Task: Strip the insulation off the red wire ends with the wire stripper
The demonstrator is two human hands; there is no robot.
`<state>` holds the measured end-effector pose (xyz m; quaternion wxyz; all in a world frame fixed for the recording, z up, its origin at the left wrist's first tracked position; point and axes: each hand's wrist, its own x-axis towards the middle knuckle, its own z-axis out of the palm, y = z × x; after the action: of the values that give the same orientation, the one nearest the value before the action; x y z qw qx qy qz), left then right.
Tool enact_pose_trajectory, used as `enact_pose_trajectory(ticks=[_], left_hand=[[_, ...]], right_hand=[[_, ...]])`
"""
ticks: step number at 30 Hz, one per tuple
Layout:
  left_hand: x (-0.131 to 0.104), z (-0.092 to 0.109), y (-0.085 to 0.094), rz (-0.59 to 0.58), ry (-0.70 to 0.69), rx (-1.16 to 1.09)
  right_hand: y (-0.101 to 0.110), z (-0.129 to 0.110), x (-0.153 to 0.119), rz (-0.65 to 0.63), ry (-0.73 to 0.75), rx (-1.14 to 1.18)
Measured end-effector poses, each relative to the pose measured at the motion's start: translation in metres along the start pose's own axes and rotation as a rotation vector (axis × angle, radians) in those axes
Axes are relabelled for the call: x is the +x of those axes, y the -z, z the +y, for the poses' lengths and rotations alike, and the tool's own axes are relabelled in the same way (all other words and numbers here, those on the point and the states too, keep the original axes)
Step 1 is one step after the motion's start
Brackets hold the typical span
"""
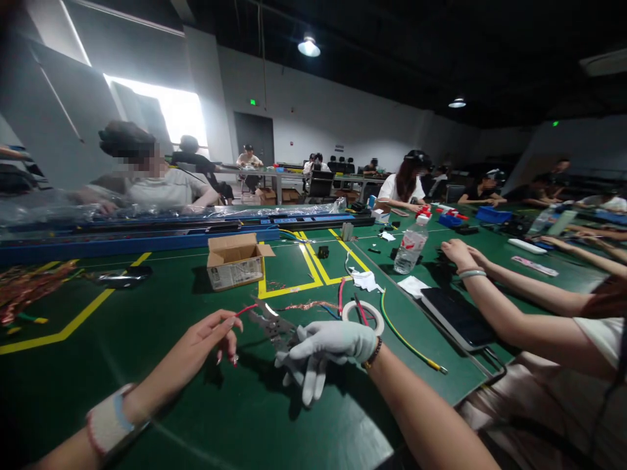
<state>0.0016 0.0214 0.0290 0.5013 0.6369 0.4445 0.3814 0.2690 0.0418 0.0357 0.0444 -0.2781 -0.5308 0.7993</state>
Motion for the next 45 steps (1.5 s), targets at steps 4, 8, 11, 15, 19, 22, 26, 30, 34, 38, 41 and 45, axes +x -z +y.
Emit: enact_pose_trajectory(ticks=[4,8,11,15,19,22,26,30,34,38,41,45], left_hand=[[0.001,-0.008,0.001,0.049,-0.012,-0.041],[0.002,-0.015,-0.001,0.072,-0.036,-0.042],[0.003,-0.017,0.001,0.112,-0.035,-0.062],[0.005,-0.019,0.006,0.154,-0.011,-0.046],[0.007,-0.024,0.007,0.125,-0.019,-0.008],[0.007,-0.029,0.006,0.12,-0.02,-0.007],[0.005,-0.032,0.004,0.111,-0.019,-0.068],[0.001,-0.03,0.003,0.106,-0.032,-0.019],[-0.001,-0.029,0.002,0.111,0.002,0.02],[-0.002,-0.028,-0.003,0.108,-0.013,0.084],[-0.004,-0.024,-0.005,0.099,-0.045,0.179],[-0.007,-0.017,-0.006,0.053,-0.094,0.269]], right_hand=[[-0.003,-0.004,0.005,-0.019,-0.014,0.048],[-0.003,0.005,0.01,-0.071,-0.032,0.148],[-0.003,0.012,0.006,-0.105,-0.055,0.177],[-0.013,0.006,-0.014,-0.004,-0.003,-0.003],[-0.035,-0.023,-0.027,0.389,0.191,-0.489],[-0.04,-0.039,-0.014,0.816,0.394,-0.859],[-0.024,-0.035,0.018,1.084,0.567,-1.144],[-0.004,-0.02,0.03,1.202,0.601,-1.44],[0.011,-0.005,0.026,1.231,0.51,-1.502],[0.024,0.003,0.027,1.245,0.599,-1.486],[0.03,0.006,0.032,1.264,0.634,-1.488],[0.028,0.008,0.038,1.29,0.658,-1.488]])
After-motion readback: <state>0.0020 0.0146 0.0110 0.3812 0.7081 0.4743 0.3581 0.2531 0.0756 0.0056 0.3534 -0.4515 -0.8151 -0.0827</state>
